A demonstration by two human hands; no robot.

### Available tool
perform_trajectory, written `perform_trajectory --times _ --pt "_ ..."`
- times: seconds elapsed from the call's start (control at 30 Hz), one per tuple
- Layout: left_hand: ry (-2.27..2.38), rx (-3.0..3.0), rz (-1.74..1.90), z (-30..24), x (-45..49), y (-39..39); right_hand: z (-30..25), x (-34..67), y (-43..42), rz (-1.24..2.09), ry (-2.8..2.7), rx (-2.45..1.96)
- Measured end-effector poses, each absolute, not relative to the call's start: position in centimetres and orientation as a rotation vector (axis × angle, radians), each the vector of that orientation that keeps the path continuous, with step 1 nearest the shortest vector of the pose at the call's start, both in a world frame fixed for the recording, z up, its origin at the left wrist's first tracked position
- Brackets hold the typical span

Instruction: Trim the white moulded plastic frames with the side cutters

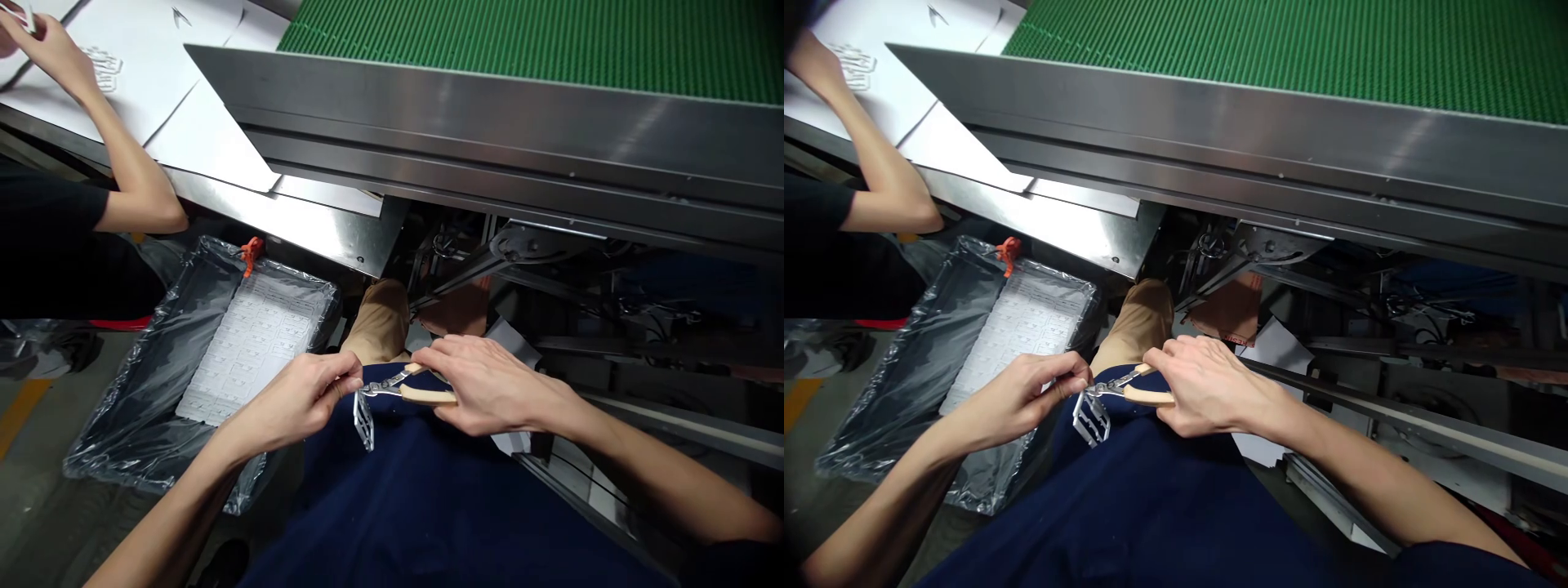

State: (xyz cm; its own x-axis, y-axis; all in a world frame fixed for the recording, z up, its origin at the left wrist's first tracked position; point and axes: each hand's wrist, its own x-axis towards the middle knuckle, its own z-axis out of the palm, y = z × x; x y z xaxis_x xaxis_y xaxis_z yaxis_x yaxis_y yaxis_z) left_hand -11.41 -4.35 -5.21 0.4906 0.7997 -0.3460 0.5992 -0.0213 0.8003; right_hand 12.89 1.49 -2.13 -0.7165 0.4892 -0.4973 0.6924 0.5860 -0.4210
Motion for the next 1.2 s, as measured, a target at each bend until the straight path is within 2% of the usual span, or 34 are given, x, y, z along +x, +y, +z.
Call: perform_trajectory --times 0.8,1.2 --pt "1.229 1.737 0.148 -5.0 -10.0 -4.2 -0.3 12.6 3.2 -0.614 2.610 0.739" --pt "1.245 1.654 0.210 -5.7 -9.9 -4.6 -0.9 12.2 3.1 -0.721 2.510 0.767"
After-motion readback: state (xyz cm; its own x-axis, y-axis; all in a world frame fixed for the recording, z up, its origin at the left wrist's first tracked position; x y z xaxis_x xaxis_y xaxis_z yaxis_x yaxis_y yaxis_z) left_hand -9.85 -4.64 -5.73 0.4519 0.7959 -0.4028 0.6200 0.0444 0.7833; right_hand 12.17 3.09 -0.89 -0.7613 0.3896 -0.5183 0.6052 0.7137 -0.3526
